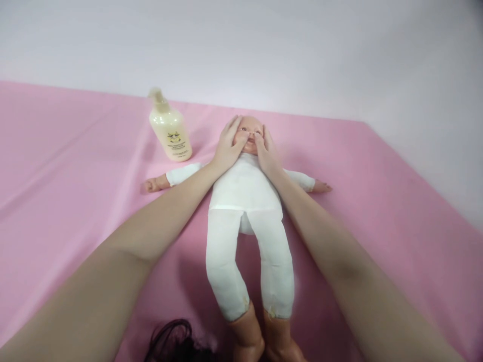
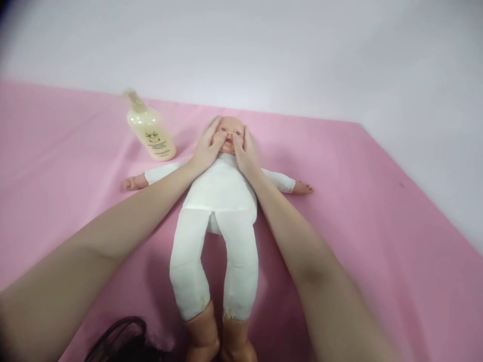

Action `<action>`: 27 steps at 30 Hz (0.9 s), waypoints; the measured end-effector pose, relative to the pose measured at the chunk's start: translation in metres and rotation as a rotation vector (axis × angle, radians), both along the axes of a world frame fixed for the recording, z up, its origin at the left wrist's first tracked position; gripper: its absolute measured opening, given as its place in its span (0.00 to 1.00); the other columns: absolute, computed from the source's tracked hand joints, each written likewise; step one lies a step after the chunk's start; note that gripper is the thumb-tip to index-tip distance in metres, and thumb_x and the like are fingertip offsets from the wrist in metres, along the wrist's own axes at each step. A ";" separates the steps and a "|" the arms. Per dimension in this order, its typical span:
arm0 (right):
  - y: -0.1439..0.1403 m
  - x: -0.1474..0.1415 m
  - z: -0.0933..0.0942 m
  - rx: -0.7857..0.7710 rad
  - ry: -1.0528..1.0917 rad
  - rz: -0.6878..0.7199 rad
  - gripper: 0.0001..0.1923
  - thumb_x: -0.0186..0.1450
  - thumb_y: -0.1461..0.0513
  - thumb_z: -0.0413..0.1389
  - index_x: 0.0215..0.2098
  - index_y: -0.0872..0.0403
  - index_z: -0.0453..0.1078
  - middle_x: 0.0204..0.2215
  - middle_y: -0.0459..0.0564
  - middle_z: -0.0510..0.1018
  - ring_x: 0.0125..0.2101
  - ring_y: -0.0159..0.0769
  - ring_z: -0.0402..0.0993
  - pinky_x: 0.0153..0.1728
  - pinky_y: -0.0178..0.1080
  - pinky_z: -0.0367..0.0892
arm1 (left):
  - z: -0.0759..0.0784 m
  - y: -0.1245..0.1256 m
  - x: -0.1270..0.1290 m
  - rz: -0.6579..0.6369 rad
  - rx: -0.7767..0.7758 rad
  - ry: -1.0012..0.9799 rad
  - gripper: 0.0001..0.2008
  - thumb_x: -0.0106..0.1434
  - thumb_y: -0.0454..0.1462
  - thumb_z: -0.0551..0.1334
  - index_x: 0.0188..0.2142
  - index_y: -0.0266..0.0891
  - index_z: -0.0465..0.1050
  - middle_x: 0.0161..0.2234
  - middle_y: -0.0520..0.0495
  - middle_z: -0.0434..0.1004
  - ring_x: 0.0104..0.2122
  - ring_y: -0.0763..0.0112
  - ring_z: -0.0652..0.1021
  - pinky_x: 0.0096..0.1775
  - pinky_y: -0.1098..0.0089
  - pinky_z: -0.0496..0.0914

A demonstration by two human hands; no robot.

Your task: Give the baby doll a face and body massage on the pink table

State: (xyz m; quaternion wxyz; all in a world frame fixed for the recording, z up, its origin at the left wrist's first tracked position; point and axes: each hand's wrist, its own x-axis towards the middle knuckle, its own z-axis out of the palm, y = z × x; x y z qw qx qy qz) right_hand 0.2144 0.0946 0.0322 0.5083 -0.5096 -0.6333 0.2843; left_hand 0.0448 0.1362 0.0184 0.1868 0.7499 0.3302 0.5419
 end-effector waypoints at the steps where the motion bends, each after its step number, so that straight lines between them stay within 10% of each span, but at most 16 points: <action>1: 0.000 0.000 0.000 -0.002 0.006 -0.004 0.51 0.70 0.33 0.45 0.77 0.56 0.45 0.77 0.51 0.49 0.76 0.45 0.45 0.76 0.48 0.42 | -0.001 0.001 0.000 0.002 0.000 0.000 0.38 0.70 0.63 0.52 0.70 0.46 0.60 0.72 0.40 0.60 0.74 0.54 0.59 0.74 0.52 0.51; 27: -0.004 0.001 0.000 -0.027 -0.003 -0.013 0.52 0.69 0.33 0.45 0.78 0.56 0.43 0.77 0.55 0.49 0.76 0.45 0.45 0.76 0.49 0.41 | -0.009 -0.001 0.005 0.053 -0.065 -0.023 0.37 0.72 0.59 0.54 0.72 0.41 0.58 0.73 0.36 0.58 0.73 0.54 0.61 0.74 0.50 0.52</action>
